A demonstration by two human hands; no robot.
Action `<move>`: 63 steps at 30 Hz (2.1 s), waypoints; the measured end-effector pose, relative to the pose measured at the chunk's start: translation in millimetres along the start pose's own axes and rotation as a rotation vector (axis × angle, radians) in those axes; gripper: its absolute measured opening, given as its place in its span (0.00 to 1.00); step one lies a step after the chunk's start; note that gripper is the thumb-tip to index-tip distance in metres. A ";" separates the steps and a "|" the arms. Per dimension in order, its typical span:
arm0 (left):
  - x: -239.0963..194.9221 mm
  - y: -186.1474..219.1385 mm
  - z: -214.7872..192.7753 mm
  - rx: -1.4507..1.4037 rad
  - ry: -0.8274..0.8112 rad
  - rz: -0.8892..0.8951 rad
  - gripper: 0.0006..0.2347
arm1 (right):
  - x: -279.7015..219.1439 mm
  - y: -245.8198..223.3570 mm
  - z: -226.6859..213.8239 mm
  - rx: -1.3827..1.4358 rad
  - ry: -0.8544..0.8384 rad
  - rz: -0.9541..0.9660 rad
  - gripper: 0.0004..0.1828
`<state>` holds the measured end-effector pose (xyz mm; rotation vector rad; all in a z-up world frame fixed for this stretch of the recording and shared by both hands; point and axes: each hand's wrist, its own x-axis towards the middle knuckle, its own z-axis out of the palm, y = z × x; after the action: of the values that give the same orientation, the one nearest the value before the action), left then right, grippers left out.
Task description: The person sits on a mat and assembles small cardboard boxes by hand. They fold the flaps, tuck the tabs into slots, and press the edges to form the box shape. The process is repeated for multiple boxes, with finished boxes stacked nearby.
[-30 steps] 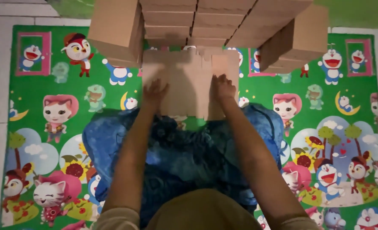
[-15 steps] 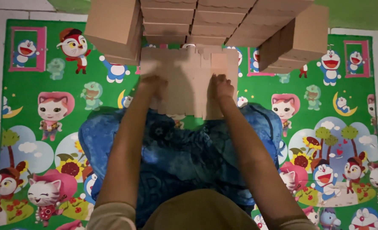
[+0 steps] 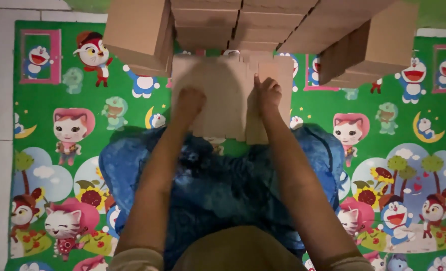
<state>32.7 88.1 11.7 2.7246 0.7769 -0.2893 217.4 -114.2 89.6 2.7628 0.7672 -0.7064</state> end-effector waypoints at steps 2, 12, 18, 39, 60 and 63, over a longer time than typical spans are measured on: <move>-14.9 -1.6 -11.6 0.329 -0.130 0.215 0.21 | -1.3 3.7 -1.8 -0.036 0.005 -0.043 0.34; -65.7 12.4 -33.4 0.329 -0.005 0.266 0.49 | -25.2 0.9 -21.9 -0.046 -0.077 -0.040 0.36; -69.1 7.7 -15.5 0.251 -0.084 0.017 0.49 | 0.9 -1.4 14.0 0.067 -0.013 0.015 0.32; -61.4 28.7 11.0 -0.239 0.133 -0.595 0.31 | -53.2 25.2 -9.4 0.246 0.053 -0.044 0.30; -93.9 220.7 -71.0 -0.636 0.260 -0.066 0.26 | -82.0 15.1 -64.4 0.082 -0.072 -0.183 0.50; -69.2 232.2 -33.7 -0.620 0.126 -0.092 0.34 | -74.6 21.5 -58.4 0.170 -0.101 -0.140 0.58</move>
<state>104.1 -122.5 113.6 2.1386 0.8543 0.0979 195.7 -147.6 178.2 2.8160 0.9261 -0.9731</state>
